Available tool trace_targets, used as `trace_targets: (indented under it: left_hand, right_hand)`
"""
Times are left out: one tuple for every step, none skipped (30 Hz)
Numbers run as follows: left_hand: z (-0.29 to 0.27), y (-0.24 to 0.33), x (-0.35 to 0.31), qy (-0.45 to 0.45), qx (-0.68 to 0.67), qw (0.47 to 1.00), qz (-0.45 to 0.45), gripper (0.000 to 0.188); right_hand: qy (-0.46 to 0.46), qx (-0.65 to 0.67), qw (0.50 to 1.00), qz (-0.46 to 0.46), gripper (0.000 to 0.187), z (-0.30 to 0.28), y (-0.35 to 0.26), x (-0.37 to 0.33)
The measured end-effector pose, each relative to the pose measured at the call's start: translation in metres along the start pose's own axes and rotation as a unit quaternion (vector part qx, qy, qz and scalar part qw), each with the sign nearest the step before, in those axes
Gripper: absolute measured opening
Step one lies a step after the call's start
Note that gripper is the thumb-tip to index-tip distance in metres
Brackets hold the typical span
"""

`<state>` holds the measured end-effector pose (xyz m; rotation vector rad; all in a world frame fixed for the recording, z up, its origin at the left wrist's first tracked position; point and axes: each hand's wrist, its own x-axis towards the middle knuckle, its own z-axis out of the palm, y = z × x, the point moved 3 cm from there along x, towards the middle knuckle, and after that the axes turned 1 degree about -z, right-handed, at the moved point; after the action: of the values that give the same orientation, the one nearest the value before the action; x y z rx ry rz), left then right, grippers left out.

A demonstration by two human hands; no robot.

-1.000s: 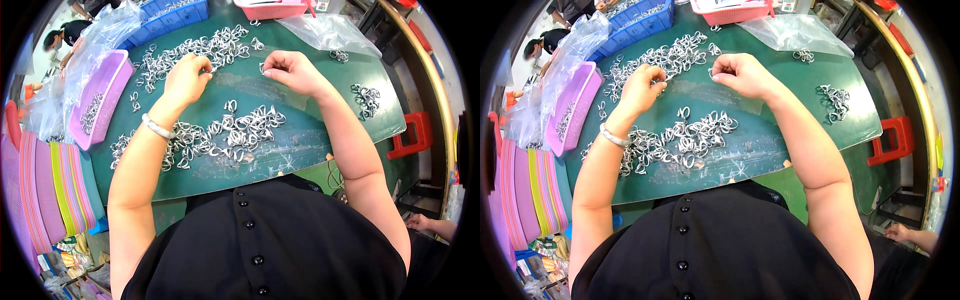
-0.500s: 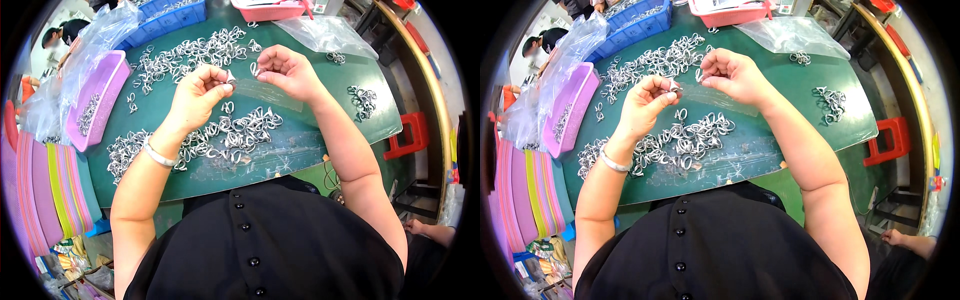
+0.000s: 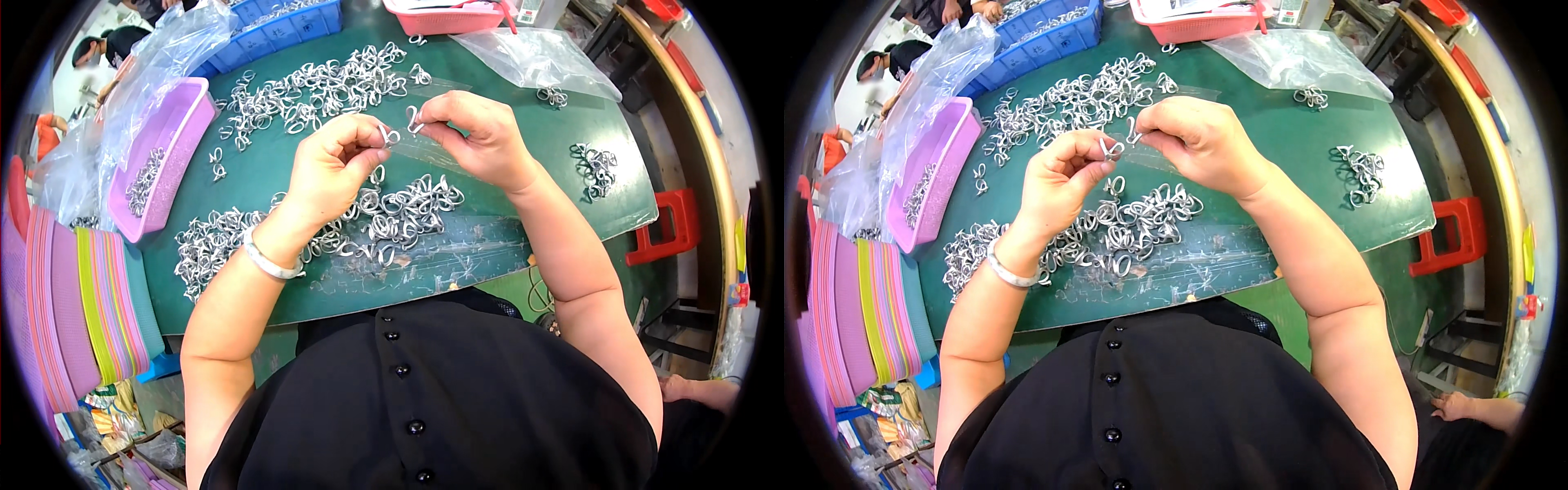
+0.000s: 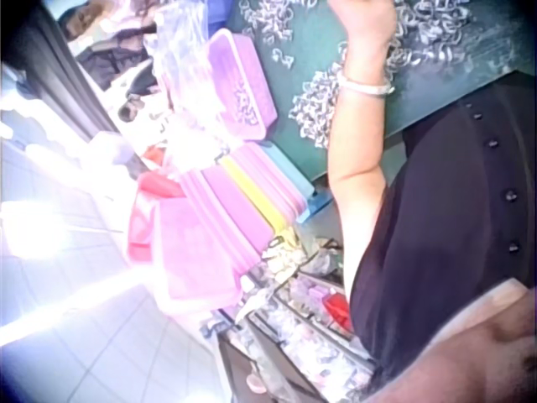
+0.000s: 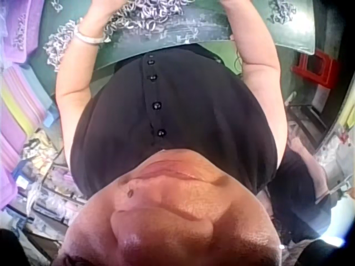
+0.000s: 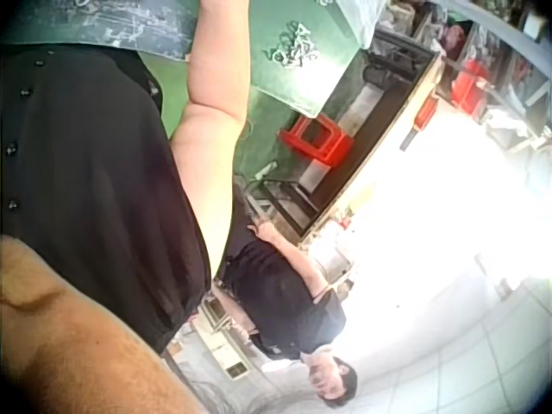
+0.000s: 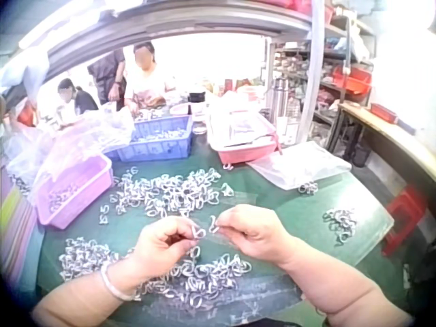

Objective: The person connects metal clips together by hand to form a chain-like assembly on a work table, repeatedly picking up pieces from a pile and linking them together one by one.

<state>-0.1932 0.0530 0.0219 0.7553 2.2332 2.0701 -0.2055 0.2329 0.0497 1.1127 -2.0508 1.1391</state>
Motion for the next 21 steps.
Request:
trace_targets:
  left_hand:
    - [0.0001,-0.0005,-0.0001,0.003,-0.016,1.0,-0.009,0.018]
    - [0.0001,-0.0005,-0.0001,0.003,-0.016,1.0,-0.009,0.018]
    - [-0.0001,-0.0009,0.0001,0.004,-0.02,1.0,-0.014,0.018]
    - [-0.0002,-0.0012,0.0002,0.004,-0.024,1.0,-0.019,0.018]
    - [-0.0004,-0.0015,0.0004,0.004,-0.023,1.0,-0.019,0.018]
    - [-0.0007,-0.0029,0.0007,0.009,-0.038,0.999,-0.031,0.017]
    - [-0.001,-0.004,0.0007,0.014,-0.053,0.998,-0.042,0.017]
    - [-0.0011,-0.0041,0.0005,0.015,-0.053,0.998,-0.042,0.017]
    - [-0.0014,-0.0043,0.0002,0.019,-0.051,0.997,-0.045,0.015]
    - [-0.0018,-0.0044,-0.0001,0.024,-0.05,0.997,-0.048,0.013]
    - [-0.002,-0.0019,0.0002,0.025,-0.049,0.997,-0.048,0.013]
    - [-0.0017,-0.0005,0.0006,0.023,-0.102,0.989,-0.106,0.009]
    - [-0.0011,-0.0002,0.0004,0.022,-0.154,0.974,-0.163,0.006]
    - [-0.0019,0.0013,0.001,0.022,-0.153,0.974,-0.163,0.006]
    - [-0.0026,-0.0002,0.0007,0.029,-0.221,0.952,-0.212,0.008]
    - [-0.0024,-0.0021,-0.0004,0.035,-0.286,0.922,-0.259,0.013]
    - [-0.0022,-0.004,-0.0014,0.037,-0.31,0.912,-0.266,0.016]
    - [-0.0021,-0.0032,-0.0021,0.038,-0.309,0.912,-0.267,0.016]
    - [-0.0017,-0.0033,-0.0037,0.054,-0.329,0.898,-0.287,0.017]
    - [-0.0016,-0.0038,-0.0051,0.07,-0.348,0.883,-0.308,0.017]
    - [-0.0016,-0.0056,-0.006,0.062,-0.367,0.875,-0.311,0.019]
  right_hand:
    - [0.001,-0.001,1.0,0.005,0.017,0.0002,-0.0001,-0.0001]
    - [0.001,0.0,1.0,0.005,0.017,0.0002,-0.0004,0.0]
    - [0.0,-0.001,1.0,0.006,0.016,0.0001,-0.0006,0.0001]
    - [-0.002,-0.003,1.0,0.007,0.016,0.0003,-0.0008,0.0003]
    - [-0.002,-0.002,1.0,0.006,0.016,0.0006,-0.0011,0.0002]
    - [-0.002,0.005,1.0,0.011,0.016,0.0011,-0.0008,-0.0001]
    - [-0.003,0.012,1.0,0.016,0.016,0.0015,-0.0006,-0.0002]
    - [-0.003,0.012,1.0,0.016,0.016,0.0017,-0.0008,-0.0001]
    - [-0.005,0.015,1.0,0.018,0.016,0.0019,-0.0008,0.0]
    - [-0.006,0.017,1.0,0.02,0.016,0.0021,-0.0009,0.0001]
    - [-0.007,0.018,1.0,0.02,0.016,0.0022,-0.001,0.0]
    - [-0.009,0.024,0.999,0.031,0.016,0.0023,-0.0004,-0.0005]
    - [-0.012,0.03,0.999,0.043,0.016,0.0024,0.0004,-0.001]
    - [-0.012,0.031,0.999,0.043,0.016,0.0025,0.0006,-0.0014]
    - [-0.013,0.038,0.998,0.053,0.015,0.0029,0.0014,-0.0016]
    - [-0.014,0.045,0.997,0.063,0.015,0.0032,0.0021,-0.0017]
    - [-0.014,0.046,0.997,0.062,0.015,0.0032,0.002,-0.0016]
    - [-0.019,0.052,0.996,0.07,0.015,0.0035,0.0022,-0.0015]
    - [-0.023,0.058,0.995,0.078,0.015,0.0037,0.0026,-0.0016]
    - [-0.023,0.059,0.995,0.078,0.015,0.0039,0.0036,-0.0021]
    - [-0.024,0.061,0.996,0.069,0.017,0.0044,0.0046,-0.0027]
